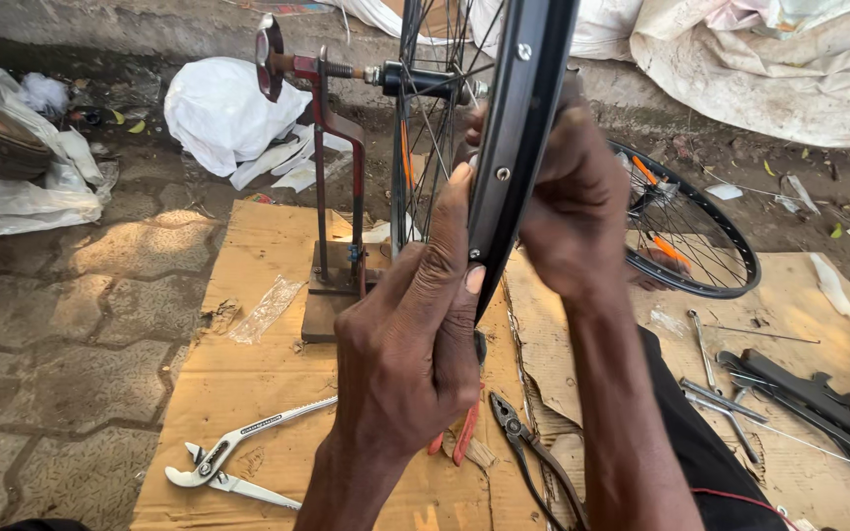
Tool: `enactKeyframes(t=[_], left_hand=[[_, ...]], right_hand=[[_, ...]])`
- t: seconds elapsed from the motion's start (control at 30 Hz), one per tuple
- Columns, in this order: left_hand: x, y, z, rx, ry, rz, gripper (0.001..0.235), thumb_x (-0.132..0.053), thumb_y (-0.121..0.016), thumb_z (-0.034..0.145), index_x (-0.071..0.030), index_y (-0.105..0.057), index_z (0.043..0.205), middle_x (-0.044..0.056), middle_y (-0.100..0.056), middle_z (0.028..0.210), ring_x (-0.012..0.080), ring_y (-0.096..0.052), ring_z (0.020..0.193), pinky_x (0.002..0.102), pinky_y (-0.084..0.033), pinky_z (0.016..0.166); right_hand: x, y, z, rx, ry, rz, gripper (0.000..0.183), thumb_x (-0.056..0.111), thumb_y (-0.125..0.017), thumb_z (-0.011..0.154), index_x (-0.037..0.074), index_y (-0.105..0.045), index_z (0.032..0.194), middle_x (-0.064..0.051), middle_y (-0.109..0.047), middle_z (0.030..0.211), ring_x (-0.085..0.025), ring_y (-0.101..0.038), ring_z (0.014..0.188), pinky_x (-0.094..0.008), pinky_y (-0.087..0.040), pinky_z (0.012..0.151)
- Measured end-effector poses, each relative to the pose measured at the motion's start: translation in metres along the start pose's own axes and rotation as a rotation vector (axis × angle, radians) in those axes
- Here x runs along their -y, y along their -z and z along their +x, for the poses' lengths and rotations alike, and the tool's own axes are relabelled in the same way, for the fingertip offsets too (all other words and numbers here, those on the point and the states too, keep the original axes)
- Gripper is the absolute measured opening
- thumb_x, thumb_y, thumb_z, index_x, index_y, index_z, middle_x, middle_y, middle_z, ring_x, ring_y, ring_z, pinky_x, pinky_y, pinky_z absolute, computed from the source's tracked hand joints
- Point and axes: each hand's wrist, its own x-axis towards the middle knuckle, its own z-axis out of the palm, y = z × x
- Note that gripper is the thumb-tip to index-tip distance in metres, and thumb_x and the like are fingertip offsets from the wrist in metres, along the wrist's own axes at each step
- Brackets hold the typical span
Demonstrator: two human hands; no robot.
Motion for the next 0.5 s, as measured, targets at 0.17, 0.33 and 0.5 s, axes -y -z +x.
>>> enactKeyframes(t=[0.17,0.33,0.5], left_hand=[[0.003,0.001,0.003,0.045,0.037,-0.02,0.043,-0.018,-0.045,0.118,-0.008,-0.035,0.158,0.019,-0.072,0.12,0.0209,-0.076,0.094,0.032,-0.063,0.074],[0.021,0.016,-0.007,0.271,0.177,-0.235,0.048,-0.034,-0.043,0.11,-0.007,-0.046,0.149,0.016,-0.074,0.109,0.0161,-0.072,0.074,0.035,-0.063,0.066],[0.048,0.034,-0.044,0.507,0.269,-0.117,0.05,-0.045,-0.043,0.106,-0.013,-0.068,0.135,0.014,-0.07,0.102,0.0194,-0.068,0.087,0.039,-0.06,0.077]], right_hand=[[0.0,-0.013,-0.009,-0.131,0.02,-0.004,0.022,0.002,-0.07,0.101,0.013,-0.052,0.095,-0.005,-0.064,0.117,-0.011,-0.064,0.111,-0.028,-0.058,0.101],[0.005,-0.014,-0.043,-0.384,-0.323,-0.12,0.011,0.003,-0.068,0.1,0.01,-0.059,0.102,-0.006,-0.066,0.102,-0.013,-0.066,0.092,-0.03,-0.061,0.085],[0.029,-0.024,-0.122,-0.151,-0.869,-0.521,0.01,0.013,-0.075,0.093,0.007,-0.066,0.094,-0.004,-0.062,0.086,-0.015,-0.055,0.072,-0.027,-0.046,0.063]])
